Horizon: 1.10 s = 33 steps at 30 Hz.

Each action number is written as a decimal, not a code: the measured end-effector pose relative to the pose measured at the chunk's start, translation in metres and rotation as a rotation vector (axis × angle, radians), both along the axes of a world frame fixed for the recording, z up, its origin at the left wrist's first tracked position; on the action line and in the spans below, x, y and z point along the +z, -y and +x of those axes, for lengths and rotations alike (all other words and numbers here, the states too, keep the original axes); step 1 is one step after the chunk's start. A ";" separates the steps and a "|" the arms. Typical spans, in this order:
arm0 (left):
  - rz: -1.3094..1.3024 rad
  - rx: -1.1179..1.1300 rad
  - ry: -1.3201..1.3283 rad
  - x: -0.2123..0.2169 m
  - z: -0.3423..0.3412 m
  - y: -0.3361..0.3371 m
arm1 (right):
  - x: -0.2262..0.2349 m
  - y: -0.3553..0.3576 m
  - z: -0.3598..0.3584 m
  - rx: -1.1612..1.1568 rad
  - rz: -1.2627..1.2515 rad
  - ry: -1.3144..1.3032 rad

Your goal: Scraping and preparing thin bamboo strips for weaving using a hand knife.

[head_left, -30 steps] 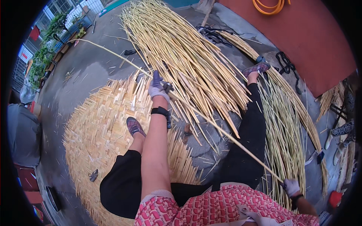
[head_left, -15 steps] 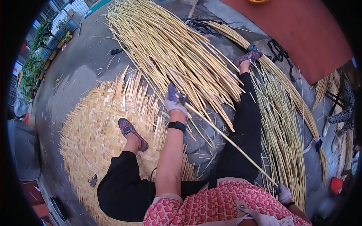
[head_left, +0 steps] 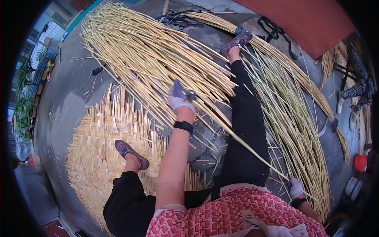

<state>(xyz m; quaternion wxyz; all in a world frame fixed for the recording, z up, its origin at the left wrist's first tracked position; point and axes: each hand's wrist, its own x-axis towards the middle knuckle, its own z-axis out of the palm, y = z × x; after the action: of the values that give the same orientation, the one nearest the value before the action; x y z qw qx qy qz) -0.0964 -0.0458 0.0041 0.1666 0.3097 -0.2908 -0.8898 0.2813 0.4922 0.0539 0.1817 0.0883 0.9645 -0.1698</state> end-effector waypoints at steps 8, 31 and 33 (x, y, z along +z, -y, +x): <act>-0.005 -0.355 0.498 -0.036 -0.011 -0.061 | -0.001 -0.173 0.041 -0.279 0.527 -0.182; 0.192 -0.525 0.070 0.137 0.247 -0.085 | 0.048 0.564 -0.371 0.861 -0.654 -0.119; 0.286 -0.396 0.105 0.136 0.256 -0.086 | 0.062 0.575 -0.370 0.753 -0.577 0.044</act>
<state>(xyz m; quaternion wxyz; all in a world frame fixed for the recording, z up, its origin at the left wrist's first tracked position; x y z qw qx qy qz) 0.1595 0.0403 0.1403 -0.0717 0.3132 -0.2250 -0.9199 -0.0889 -0.0825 0.1155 0.2683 -0.3178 0.8389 -0.3510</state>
